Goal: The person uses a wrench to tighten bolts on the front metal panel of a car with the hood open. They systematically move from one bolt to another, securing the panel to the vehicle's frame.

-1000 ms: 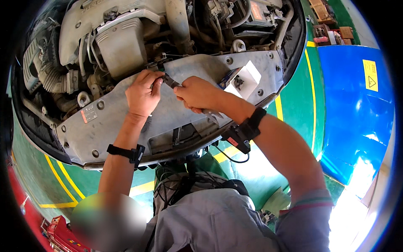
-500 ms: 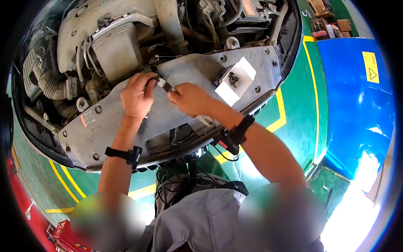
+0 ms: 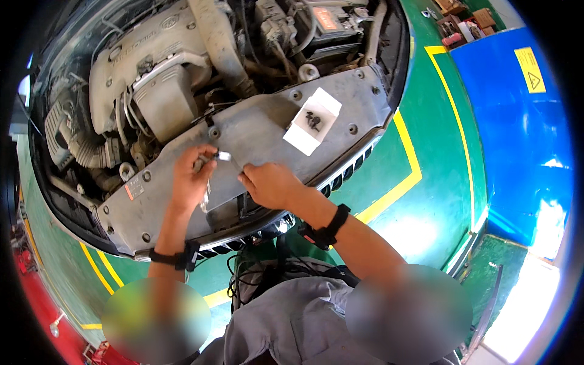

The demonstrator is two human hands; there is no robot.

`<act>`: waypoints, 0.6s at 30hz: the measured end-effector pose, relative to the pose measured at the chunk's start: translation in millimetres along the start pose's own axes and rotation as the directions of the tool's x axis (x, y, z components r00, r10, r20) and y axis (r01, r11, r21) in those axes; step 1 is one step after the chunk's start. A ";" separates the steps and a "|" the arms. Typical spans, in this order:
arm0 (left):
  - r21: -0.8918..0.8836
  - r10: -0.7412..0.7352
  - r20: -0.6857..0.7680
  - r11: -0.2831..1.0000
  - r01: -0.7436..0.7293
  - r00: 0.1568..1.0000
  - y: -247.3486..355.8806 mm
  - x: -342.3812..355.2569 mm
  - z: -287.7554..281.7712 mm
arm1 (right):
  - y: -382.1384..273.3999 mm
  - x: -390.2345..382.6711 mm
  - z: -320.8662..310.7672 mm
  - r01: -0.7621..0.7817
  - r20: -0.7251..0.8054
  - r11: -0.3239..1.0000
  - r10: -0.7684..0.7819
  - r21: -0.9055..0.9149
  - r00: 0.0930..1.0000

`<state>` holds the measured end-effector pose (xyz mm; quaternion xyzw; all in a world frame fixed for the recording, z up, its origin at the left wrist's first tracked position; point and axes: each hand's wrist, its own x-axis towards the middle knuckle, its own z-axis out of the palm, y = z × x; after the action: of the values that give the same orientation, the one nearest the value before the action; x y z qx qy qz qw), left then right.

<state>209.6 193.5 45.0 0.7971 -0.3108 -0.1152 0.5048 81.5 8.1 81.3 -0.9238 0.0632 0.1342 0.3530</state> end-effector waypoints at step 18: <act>0.381 0.096 0.228 0.907 -0.180 0.969 146.9 73.8 127.2 | 88.8 -194.4 -95.3 -0.201 -0.335 0.899 0.341 0.389 0.878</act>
<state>148.2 11.5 124.3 0.8429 -0.4336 -0.0944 0.3044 -103.7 -117.4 149.9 -0.8373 0.2862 -0.0190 0.4654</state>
